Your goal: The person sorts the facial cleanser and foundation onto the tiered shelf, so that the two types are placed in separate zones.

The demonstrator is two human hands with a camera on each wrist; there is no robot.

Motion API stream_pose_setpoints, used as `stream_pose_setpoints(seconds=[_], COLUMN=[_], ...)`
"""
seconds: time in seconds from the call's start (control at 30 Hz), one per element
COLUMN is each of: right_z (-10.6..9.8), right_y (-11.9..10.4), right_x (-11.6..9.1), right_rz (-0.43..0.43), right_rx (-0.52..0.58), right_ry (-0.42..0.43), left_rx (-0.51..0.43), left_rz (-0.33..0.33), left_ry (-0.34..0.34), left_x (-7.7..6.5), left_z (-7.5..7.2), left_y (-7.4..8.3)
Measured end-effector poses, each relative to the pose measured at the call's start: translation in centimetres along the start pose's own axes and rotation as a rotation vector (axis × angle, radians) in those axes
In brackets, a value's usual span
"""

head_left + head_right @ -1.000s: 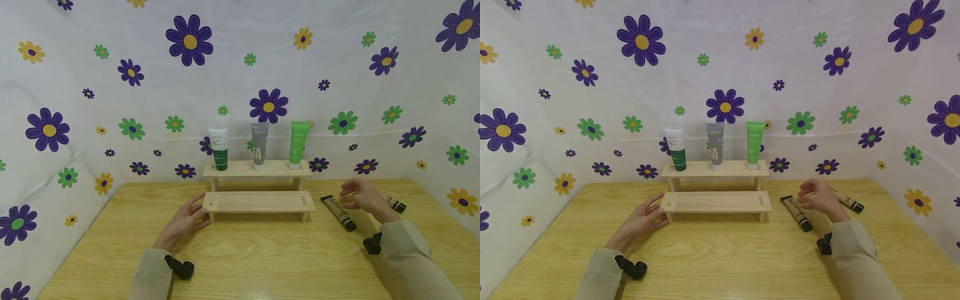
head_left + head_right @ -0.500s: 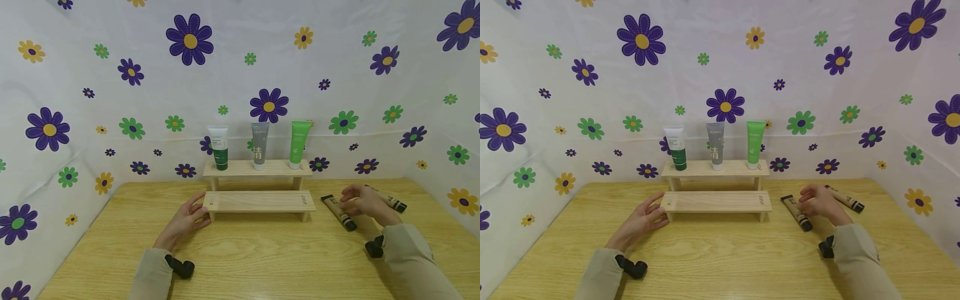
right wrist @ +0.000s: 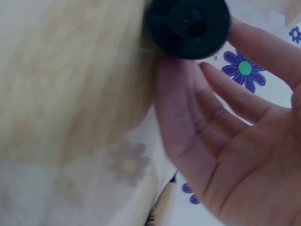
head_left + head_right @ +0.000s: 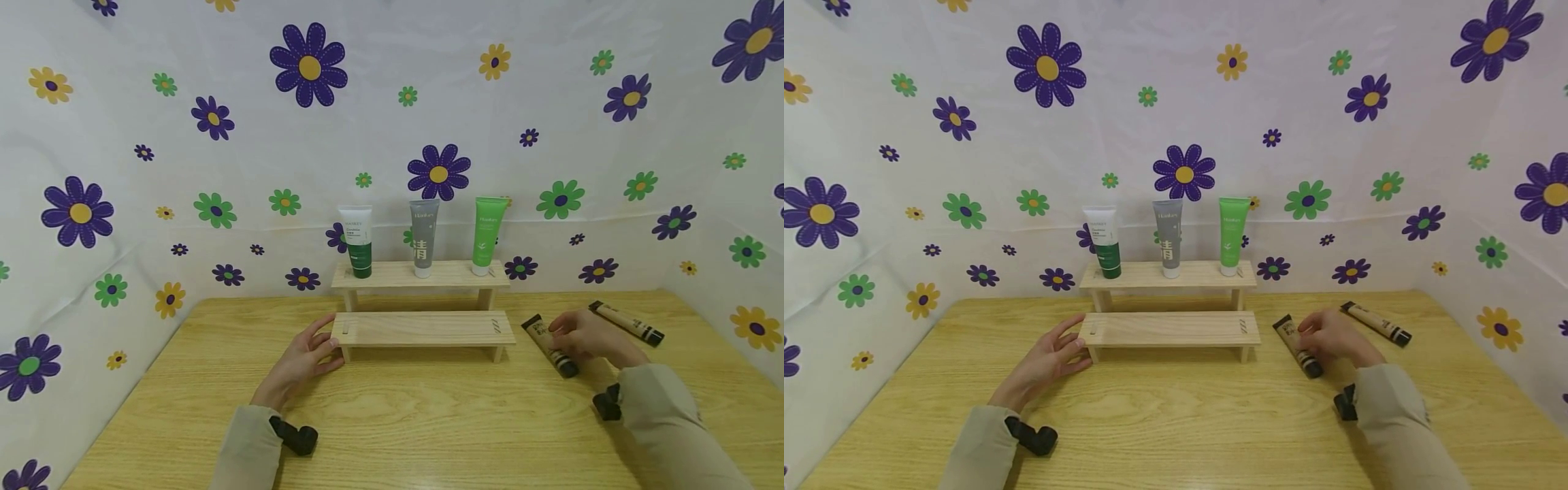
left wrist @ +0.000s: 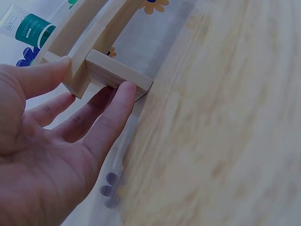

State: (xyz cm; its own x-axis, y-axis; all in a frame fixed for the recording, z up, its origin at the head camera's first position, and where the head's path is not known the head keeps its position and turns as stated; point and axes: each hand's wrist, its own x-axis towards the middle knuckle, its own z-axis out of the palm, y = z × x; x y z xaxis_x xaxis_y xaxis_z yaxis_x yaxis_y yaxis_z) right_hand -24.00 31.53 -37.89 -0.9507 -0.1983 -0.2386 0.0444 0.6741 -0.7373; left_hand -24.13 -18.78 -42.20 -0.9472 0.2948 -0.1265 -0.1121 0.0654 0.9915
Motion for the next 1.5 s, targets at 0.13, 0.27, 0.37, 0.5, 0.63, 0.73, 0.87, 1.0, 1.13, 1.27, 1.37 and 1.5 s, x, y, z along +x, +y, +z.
stream_pose_setpoints(seconds=[0.13,0.27,0.37,0.5,0.63,0.73,0.87,1.0,1.13,1.27,1.37,1.5], right_z=[0.2,0.1,0.1,-0.2,-0.3,-0.3,0.0,0.5,0.8,1.3,1.7,2.4], right_y=[-0.5,-0.8,-1.0,-1.4,-2.0,-2.5,-3.2,-4.2,-5.1,-5.9,-6.6,-7.8], right_x=[0.1,-0.2,-0.4,-0.6,-1.0,-1.1,-0.9,-0.7,-0.6,-0.4,-0.1,0.4], right_rz=[0.017,0.036,0.040,0.016,-0.024,-0.060,-0.088,-0.093,-0.116,-0.147,-0.165,-0.179], right_rx=[-0.043,0.012,0.078,0.131,0.172,0.201,0.226,0.258,0.283,0.306,0.325,0.347], right_ry=[-0.028,-0.036,-0.031,-0.019,-0.021,-0.021,-0.012,0.006,0.029,0.050,0.067,0.077], left_rx=[-0.004,-0.006,-0.005,-0.007,-0.006,-0.003,-0.004,-0.010,-0.014,-0.019,-0.018,-0.014], left_rz=[-0.003,-0.002,0.000,0.002,0.013,0.024,0.030,0.031,0.028,0.032,0.033,0.016], left_ry=[0.005,0.008,0.009,0.012,0.008,0.007,0.009,-0.001,-0.007,-0.011,-0.011,0.001], left_x=[0.0,0.1,0.2,0.1,0.1,0.1,0.0,0.0,0.0,-0.1,-0.1,-0.1], left_z=[0.0,0.1,0.1,0.0,-0.1,0.0,0.1,0.1,0.1,0.1,0.1,0.0], left_y=[0.1,0.0,-0.1,-0.1,-0.1,-0.1,0.0,-0.1,-0.1,0.0,0.0,0.0])
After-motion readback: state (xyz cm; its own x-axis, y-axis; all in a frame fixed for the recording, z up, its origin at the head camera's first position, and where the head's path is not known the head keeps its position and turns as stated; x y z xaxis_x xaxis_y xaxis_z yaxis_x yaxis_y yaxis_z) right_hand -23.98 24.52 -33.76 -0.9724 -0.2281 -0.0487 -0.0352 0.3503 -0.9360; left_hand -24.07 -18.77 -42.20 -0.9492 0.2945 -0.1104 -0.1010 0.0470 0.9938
